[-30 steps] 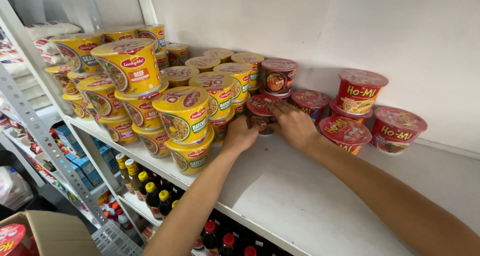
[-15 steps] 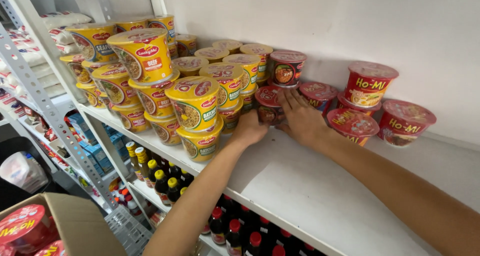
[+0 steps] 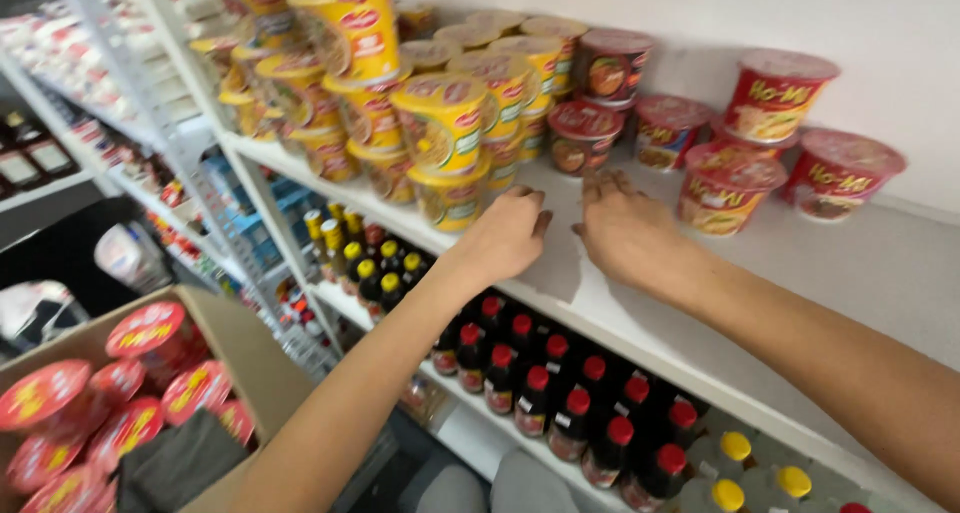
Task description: The person takes instant noodle cups from a cardboard box and places them onto a white shelf. They use a dark cloth to wipe the lids of the cups before arranging them in rows alongside other noodle cups.
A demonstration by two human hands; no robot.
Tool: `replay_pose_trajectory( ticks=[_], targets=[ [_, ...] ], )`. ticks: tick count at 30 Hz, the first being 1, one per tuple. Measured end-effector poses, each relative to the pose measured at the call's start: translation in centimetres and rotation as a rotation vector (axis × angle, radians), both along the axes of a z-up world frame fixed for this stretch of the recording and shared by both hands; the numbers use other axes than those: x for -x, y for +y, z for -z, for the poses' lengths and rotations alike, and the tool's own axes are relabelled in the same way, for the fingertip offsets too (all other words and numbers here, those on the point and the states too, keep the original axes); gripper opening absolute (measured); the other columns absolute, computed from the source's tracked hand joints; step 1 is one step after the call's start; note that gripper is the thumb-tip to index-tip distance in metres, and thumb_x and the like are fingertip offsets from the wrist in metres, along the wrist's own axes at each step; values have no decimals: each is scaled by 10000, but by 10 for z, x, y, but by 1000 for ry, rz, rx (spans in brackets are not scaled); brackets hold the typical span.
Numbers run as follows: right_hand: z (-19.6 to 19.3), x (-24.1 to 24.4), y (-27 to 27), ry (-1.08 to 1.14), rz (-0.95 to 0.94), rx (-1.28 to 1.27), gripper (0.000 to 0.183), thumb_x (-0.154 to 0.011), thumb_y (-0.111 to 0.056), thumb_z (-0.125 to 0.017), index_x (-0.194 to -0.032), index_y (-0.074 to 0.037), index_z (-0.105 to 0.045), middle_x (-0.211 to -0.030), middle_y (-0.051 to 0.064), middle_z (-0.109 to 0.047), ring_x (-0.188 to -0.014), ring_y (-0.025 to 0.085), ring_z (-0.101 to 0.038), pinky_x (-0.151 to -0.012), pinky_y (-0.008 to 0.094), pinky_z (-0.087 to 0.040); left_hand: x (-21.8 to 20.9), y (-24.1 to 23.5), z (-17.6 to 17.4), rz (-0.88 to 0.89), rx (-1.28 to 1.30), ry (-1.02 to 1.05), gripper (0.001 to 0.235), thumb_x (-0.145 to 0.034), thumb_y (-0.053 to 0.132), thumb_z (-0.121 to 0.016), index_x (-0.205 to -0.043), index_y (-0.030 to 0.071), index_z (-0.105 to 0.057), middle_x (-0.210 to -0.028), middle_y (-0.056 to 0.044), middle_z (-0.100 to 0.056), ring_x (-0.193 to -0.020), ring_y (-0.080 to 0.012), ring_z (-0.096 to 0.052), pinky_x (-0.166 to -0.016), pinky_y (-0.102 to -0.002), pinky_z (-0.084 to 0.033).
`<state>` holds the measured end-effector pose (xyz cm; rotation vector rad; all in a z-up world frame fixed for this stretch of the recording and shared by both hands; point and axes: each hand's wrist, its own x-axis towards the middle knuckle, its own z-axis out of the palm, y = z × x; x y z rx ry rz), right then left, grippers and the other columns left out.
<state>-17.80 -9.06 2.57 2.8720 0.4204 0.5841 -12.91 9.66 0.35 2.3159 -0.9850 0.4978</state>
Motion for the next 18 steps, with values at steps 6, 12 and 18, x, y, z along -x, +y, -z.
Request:
replay_pose_trajectory(
  ticks=[6,12,18],
  targets=[
    [7,68,50,46,35,7,465,-1001,-269,-583,-1323,67,-573,-1113,216,-712,-1058,342,-698,-875,493,-590,85,65,18,-87,-84,-434,290,-890,55,-605,-1146,-71,-657,-1235,-222,-642,-1255,-397,-580,-1036,-435,-476],
    [37,101,96,-222,-175,84,471,-953,-277,-604,-1328,8,-609,-1204,198,-691,-1153,357,-657,-863,488,-584,124,123,46,-177,21,-485,285,-926,113,-658,-1176,-22,-674,-1236,-171,-667,-1219,-347,-612,-1045,-424,-493],
    [71,116,144,-320,-325,69,476,-935,-315,-615,-1349,-80,-629,-1313,147,-661,-1262,356,-579,-1031,534,-464,144,182,91,-314,150,-379,174,-936,117,-674,-1075,31,-733,-1103,-137,-721,-1099,-329,-661,-937,-426,-536]
  ],
)
